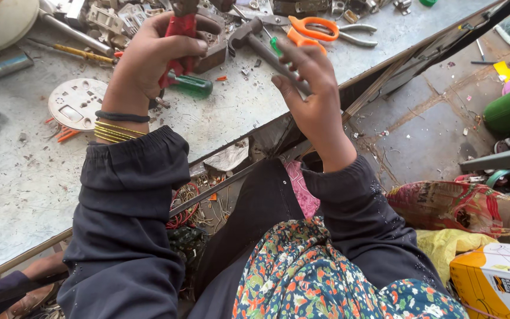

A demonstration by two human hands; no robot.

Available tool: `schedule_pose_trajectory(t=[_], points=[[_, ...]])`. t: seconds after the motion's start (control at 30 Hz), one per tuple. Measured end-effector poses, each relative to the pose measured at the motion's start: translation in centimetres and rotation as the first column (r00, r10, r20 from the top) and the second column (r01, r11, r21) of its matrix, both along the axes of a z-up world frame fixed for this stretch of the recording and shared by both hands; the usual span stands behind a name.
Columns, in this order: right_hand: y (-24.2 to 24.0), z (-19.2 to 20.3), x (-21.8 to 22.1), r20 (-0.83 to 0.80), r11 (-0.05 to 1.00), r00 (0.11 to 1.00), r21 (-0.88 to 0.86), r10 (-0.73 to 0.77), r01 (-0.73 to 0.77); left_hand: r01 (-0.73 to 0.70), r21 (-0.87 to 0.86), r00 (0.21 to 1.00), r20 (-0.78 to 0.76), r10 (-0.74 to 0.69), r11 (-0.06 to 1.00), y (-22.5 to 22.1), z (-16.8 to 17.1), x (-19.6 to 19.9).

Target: The person uses pliers and a hammer to disassemble and adjust small cylindrical electrical components on a cluttered workbench. They repeatedly strike parts, twist wires, and manipulate internal elements of the components.

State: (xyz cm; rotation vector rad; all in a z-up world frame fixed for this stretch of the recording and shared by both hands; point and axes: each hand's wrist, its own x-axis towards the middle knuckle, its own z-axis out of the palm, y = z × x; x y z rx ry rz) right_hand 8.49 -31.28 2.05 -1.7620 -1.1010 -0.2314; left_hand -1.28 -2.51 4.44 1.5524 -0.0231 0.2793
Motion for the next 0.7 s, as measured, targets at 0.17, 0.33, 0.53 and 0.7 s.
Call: schedule_pose_trajectory(t=[0.17,0.33,0.53,0.7], points=[[-0.5,2.6,-1.9,-0.052,0.951,0.973,0.231,0.223,-0.206,0.173,-0.059,0.98,-0.094,-0.178,0.983,-2.3,-0.2,0.7],[-0.7,3.1,-2.5,-0.062,0.917,0.958,0.315,0.279,-0.246,0.361,0.049,0.922,-0.17,-0.348,0.931,-4.6,-0.9,1.4],[-1.4,2.2,-2.7,-0.019,0.936,0.99,0.329,0.139,-0.125,0.408,-0.089,0.892,-0.173,-0.417,0.909,-7.0,-2.8,2.0],[-1.4,0.8,-1.5,-0.032,0.933,0.999,0.359,0.034,-0.02,0.299,-0.093,0.933,-0.18,-0.311,0.95,-8.5,-4.5,2.8]])
